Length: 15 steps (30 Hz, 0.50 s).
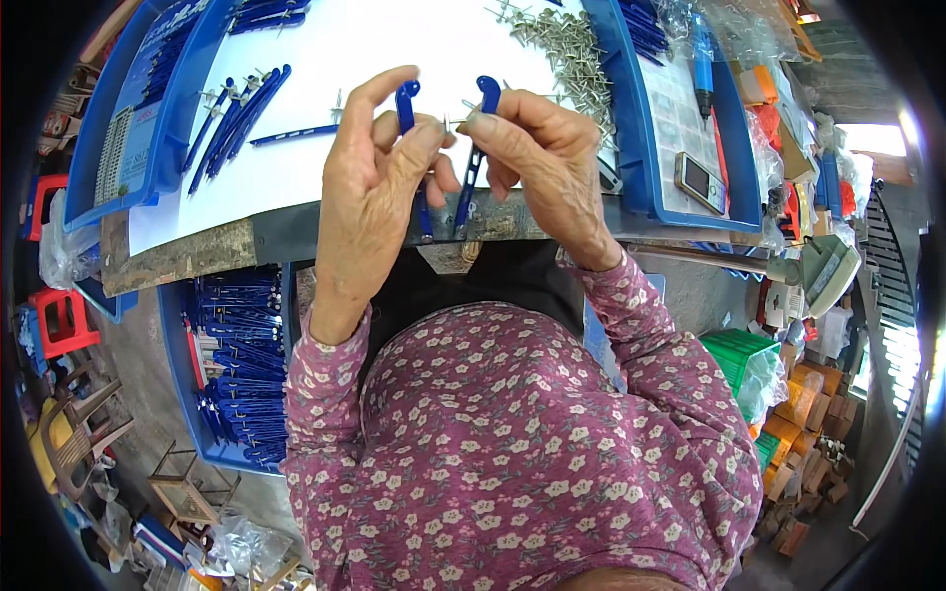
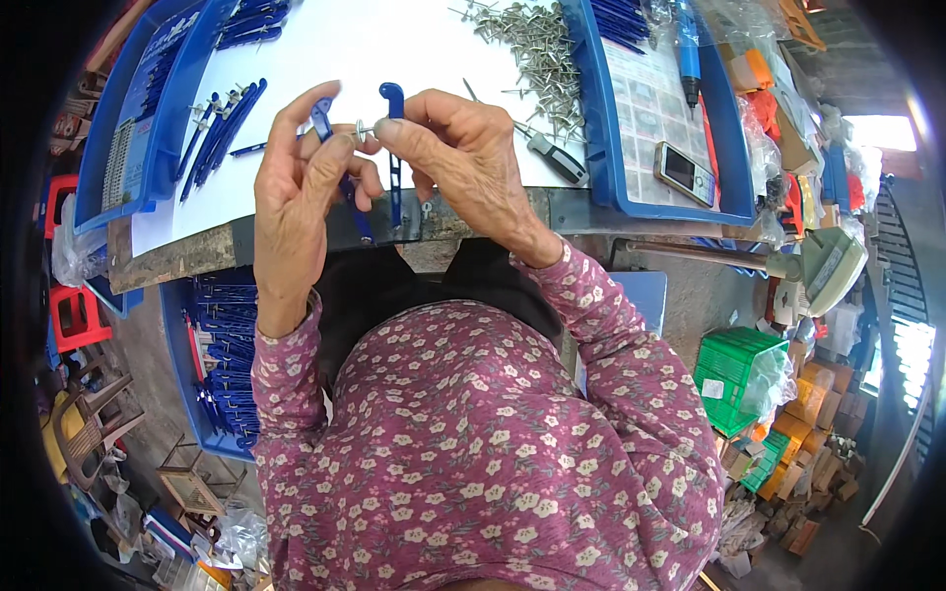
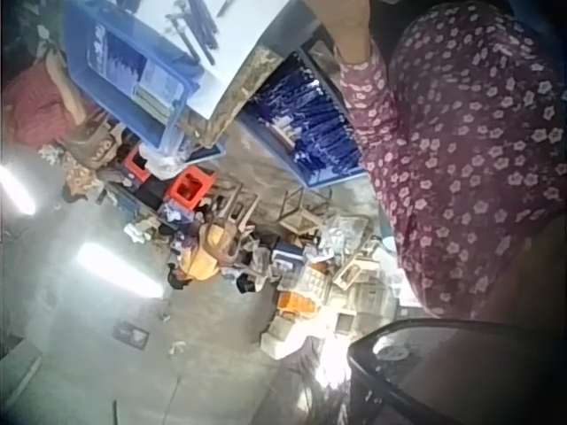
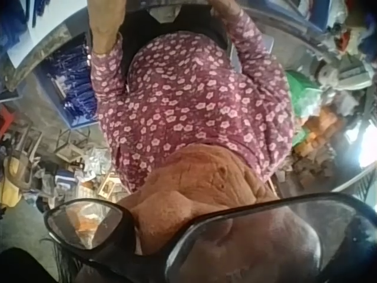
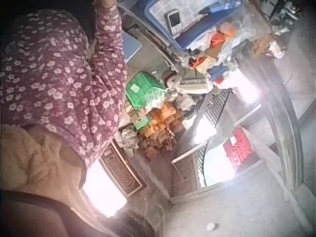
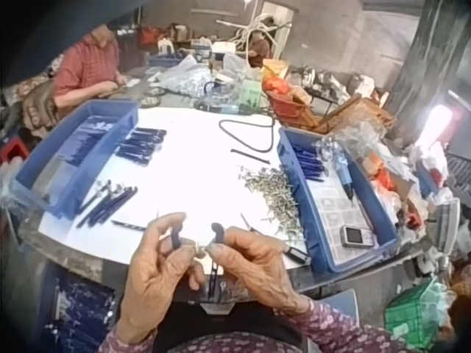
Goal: The recorder is assembling small blue plastic parts by inserting metal components into them at a manual workstation.
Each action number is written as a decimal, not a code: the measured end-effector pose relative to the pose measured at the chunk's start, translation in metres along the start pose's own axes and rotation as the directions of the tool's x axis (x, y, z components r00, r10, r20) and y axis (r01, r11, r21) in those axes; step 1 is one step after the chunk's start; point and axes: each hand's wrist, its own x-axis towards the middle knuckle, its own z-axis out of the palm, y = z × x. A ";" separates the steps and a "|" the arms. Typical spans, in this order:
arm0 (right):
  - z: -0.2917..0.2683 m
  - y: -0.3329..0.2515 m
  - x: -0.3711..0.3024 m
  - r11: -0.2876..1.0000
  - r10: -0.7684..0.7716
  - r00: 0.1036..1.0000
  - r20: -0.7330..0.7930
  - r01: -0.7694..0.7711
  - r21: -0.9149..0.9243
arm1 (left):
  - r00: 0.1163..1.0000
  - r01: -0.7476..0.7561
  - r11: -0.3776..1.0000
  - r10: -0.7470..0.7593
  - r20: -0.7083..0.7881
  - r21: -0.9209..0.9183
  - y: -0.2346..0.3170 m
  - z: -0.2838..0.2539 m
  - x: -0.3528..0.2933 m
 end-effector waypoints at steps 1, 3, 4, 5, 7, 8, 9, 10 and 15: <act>0.002 0.004 0.000 0.997 0.000 1.000 -0.010 0.001 0.075 | 1.000 0.002 1.000 -0.002 -0.002 0.001 -0.001 0.001 -0.004; 0.008 0.011 0.002 0.991 0.024 0.999 -0.031 -0.019 0.134 | 0.992 0.000 0.996 0.011 -0.123 0.092 -0.005 0.002 -0.016; 0.009 0.014 0.003 0.981 0.047 0.998 -0.051 -0.037 0.192 | 0.992 0.003 0.996 0.009 -0.126 0.093 -0.009 0.001 -0.022; 0.008 0.020 0.003 0.978 0.064 0.998 -0.028 -0.057 0.200 | 0.992 0.018 0.992 -0.003 -0.128 0.121 -0.014 0.000 -0.029; 0.013 0.020 -0.001 0.963 0.106 0.994 -0.005 -0.102 0.249 | 0.986 0.165 0.936 -0.151 -0.069 0.312 -0.010 -0.009 -0.039; 0.015 0.021 -0.003 0.945 0.144 0.989 0.016 -0.143 0.295 | 0.986 0.168 0.935 -0.154 -0.071 0.313 -0.011 -0.012 -0.040; 0.015 0.027 -0.006 0.915 0.179 0.981 0.074 -0.194 0.355 | 0.998 0.058 0.872 -0.061 -0.010 0.485 -0.013 -0.014 -0.040; 0.017 0.030 -0.009 0.913 0.182 0.980 0.078 -0.198 0.358 | 0.998 -0.056 0.770 0.019 0.064 0.636 -0.013 -0.017 -0.041; 0.020 0.040 -0.018 0.877 0.256 0.934 0.250 -0.333 0.346 | 0.987 -0.075 0.645 -0.061 0.149 0.760 -0.010 -0.038 -0.049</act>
